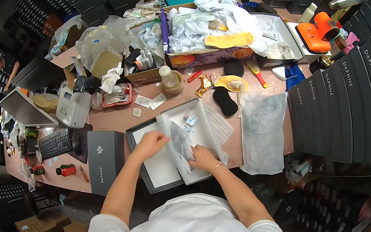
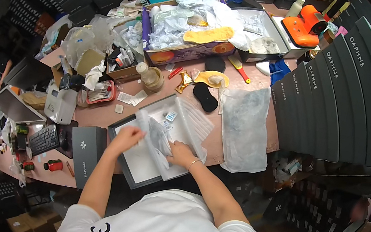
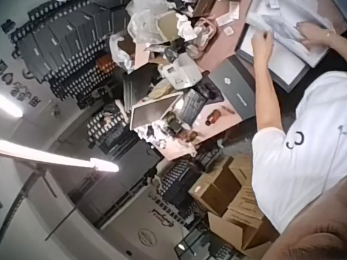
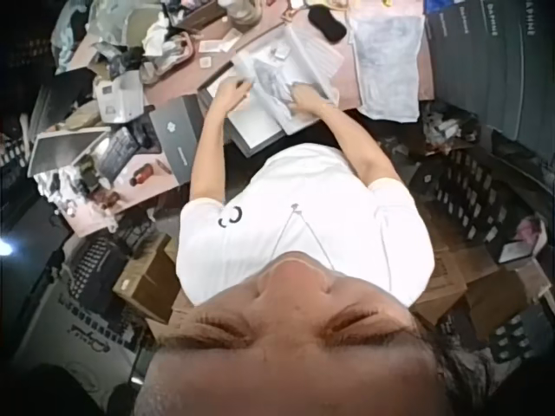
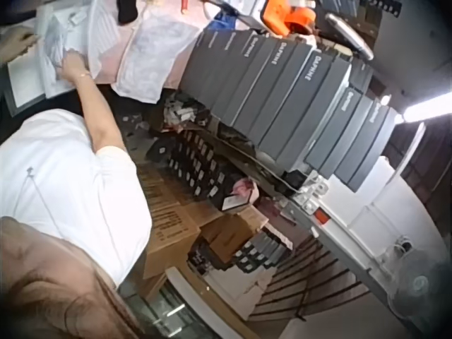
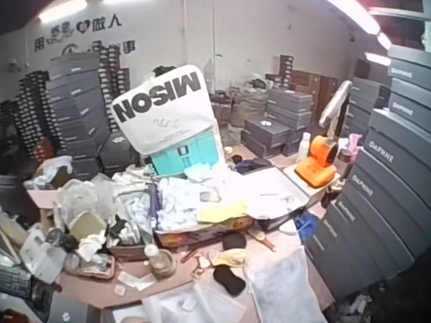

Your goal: Packaging shoes into boxes using protective wrapping paper.

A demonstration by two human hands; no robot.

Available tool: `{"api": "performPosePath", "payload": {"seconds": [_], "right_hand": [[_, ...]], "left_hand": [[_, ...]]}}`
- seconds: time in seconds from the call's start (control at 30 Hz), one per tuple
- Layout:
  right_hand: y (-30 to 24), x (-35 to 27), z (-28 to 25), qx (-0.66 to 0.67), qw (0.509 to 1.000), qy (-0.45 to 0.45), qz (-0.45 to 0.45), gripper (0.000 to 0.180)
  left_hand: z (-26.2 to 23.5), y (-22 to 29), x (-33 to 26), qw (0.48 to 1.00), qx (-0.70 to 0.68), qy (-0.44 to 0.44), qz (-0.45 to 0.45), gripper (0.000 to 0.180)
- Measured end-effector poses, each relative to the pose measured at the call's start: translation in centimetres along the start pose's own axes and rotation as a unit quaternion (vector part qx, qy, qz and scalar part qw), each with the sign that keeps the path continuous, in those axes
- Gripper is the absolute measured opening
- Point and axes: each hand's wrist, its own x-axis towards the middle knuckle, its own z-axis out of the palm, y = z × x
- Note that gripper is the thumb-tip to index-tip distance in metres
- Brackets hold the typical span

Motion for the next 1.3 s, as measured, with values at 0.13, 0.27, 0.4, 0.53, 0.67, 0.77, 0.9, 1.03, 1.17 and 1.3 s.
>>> {"api": "performPosePath", "payload": {"seconds": [0.13,0.27,0.4,0.53,0.67,0.77,0.9,1.03,1.17,1.3], "right_hand": [[-0.8,-1.1,0.1,-0.054,0.998,-0.011,-0.006,0.053],[0.4,-4.0,-1.1,-0.048,0.998,-0.006,0.030,0.048],[1.7,-5.9,-2.3,-0.030,0.998,0.011,0.056,0.042],[0.6,-5.3,-1.7,0.028,0.990,0.048,0.130,0.042],[3.6,-4.6,3.6,-0.162,0.986,-0.010,-0.027,0.029],[2.8,-3.8,2.5,-0.061,0.998,0.017,-0.017,0.031],[-2.9,-11.2,-10.7,-0.049,0.947,0.314,0.041,0.045],[4.1,-22.1,-14.4,-0.182,0.818,0.345,0.423,0.072],[16.2,-25.3,-8.7,-0.074,0.831,0.409,0.369,0.045],[11.5,-18.7,-14.4,0.059,0.817,0.491,0.296,0.020]], "left_hand": [[10.6,-4.9,-8.9,0.865,-0.380,-0.172,-0.279,0.051],[20.8,-4.9,-8.7,0.662,-0.703,-0.074,-0.251,0.029],[19.7,-1.1,-7.7,0.782,-0.609,0.071,-0.110,0.016],[13.8,3.9,-10.3,0.908,-0.255,0.261,0.207,0.014],[14.4,2.7,-10.5,0.927,-0.149,0.129,0.318,0.011],[12.9,2.1,-9.7,0.942,-0.174,0.037,0.284,0.012],[10.4,-0.1,-8.5,0.960,-0.120,0.142,0.209,0.032],[12.3,2.9,-4.5,0.937,0.174,0.120,0.276,0.063],[14.6,6.0,2.5,0.915,0.344,0.001,0.211,0.076],[13.0,8.0,3.5,0.903,0.396,-0.103,0.133,0.066]]}}
